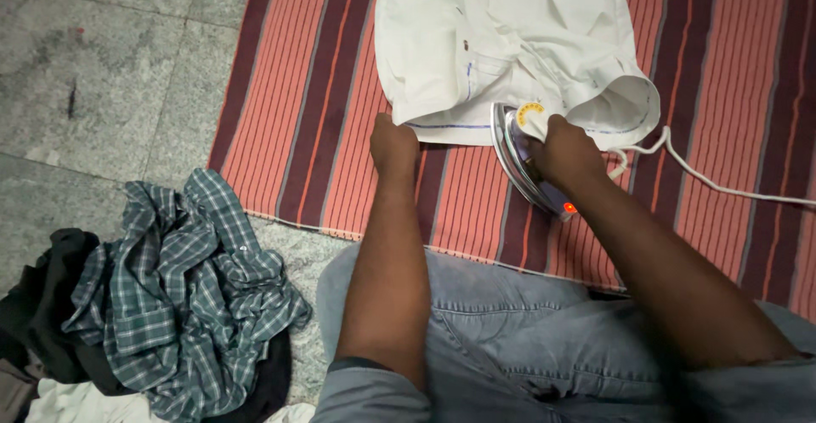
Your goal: The person irons a floral-patterned cloth and a white shirt on a striped mat on the floor. They use a purple electric iron to smooth the fabric, adjusting the items and the iron's position as needed.
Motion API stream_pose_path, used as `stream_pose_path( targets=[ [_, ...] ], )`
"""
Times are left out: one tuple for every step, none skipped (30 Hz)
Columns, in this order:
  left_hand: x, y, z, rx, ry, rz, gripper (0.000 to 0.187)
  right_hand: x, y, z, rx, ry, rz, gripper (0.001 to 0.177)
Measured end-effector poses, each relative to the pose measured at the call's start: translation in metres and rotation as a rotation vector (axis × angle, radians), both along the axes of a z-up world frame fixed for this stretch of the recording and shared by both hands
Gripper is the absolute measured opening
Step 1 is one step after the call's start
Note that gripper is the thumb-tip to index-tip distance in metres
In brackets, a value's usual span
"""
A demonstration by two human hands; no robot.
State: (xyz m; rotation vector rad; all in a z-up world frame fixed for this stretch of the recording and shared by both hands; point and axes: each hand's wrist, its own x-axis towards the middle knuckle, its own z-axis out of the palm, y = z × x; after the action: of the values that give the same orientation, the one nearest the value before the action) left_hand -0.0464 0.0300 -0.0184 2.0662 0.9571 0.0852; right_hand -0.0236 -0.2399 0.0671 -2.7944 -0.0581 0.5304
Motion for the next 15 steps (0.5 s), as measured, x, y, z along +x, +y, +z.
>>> stream_pose_path(
  targets=[
    [0.001,0.001,-0.002,0.007,-0.026,0.0,0.027,-0.001,-0.001,-0.001,-0.012,0.006,-0.014,0.045],
    [0.0,0.002,-0.002,0.011,-0.021,0.009,0.026,-0.003,-0.003,-0.001,-0.011,-0.013,0.015,0.046],
    [-0.001,0.001,-0.001,0.014,-0.017,0.015,0.025,-0.004,-0.006,0.0,-0.01,-0.034,0.042,0.047],
    [0.0,0.0,0.001,0.017,-0.014,0.021,0.024,-0.004,-0.008,0.001,-0.01,-0.054,0.068,0.048],
    [0.001,0.0,0.004,-0.082,-0.001,0.037,0.023,-0.004,-0.008,0.002,-0.026,-0.046,0.049,0.048],
    [0.003,0.001,0.007,-0.181,0.012,0.053,0.022,-0.003,-0.007,0.003,-0.043,-0.037,0.03,0.048],
    [0.002,0.001,0.007,-0.281,0.029,0.071,0.022,-0.003,-0.005,0.004,-0.059,-0.025,0.013,0.049],
    [0.003,0.002,0.005,-0.399,-0.054,0.113,0.02,0.0,-0.002,0.005,-0.038,-0.02,-0.014,0.049],
    [0.004,0.002,0.002,-0.519,-0.136,0.152,0.02,0.002,0.001,0.006,-0.019,-0.015,-0.044,0.05],
    [0.004,0.0,-0.003,-0.639,-0.217,0.193,0.019,0.002,0.002,0.008,0.0,-0.01,-0.074,0.05],
    [0.004,-0.002,-0.007,-0.68,-0.189,0.177,0.02,0.001,0.003,0.01,0.006,0.001,-0.07,0.051],
    [0.003,-0.003,-0.011,-0.722,-0.161,0.161,0.022,-0.001,0.003,0.012,0.013,0.012,-0.065,0.051],
    [0.002,-0.001,-0.013,-0.758,-0.136,0.145,0.023,0.0,0.004,0.012,0.024,0.021,-0.057,0.052],
    [0.003,0.001,-0.015,-0.725,-0.114,0.138,0.024,0.0,0.004,0.012,0.035,0.033,-0.024,0.05],
    [0.003,0.001,-0.017,-0.696,-0.088,0.133,0.026,-0.001,0.001,0.01,0.043,0.049,0.008,0.048]
  ],
)
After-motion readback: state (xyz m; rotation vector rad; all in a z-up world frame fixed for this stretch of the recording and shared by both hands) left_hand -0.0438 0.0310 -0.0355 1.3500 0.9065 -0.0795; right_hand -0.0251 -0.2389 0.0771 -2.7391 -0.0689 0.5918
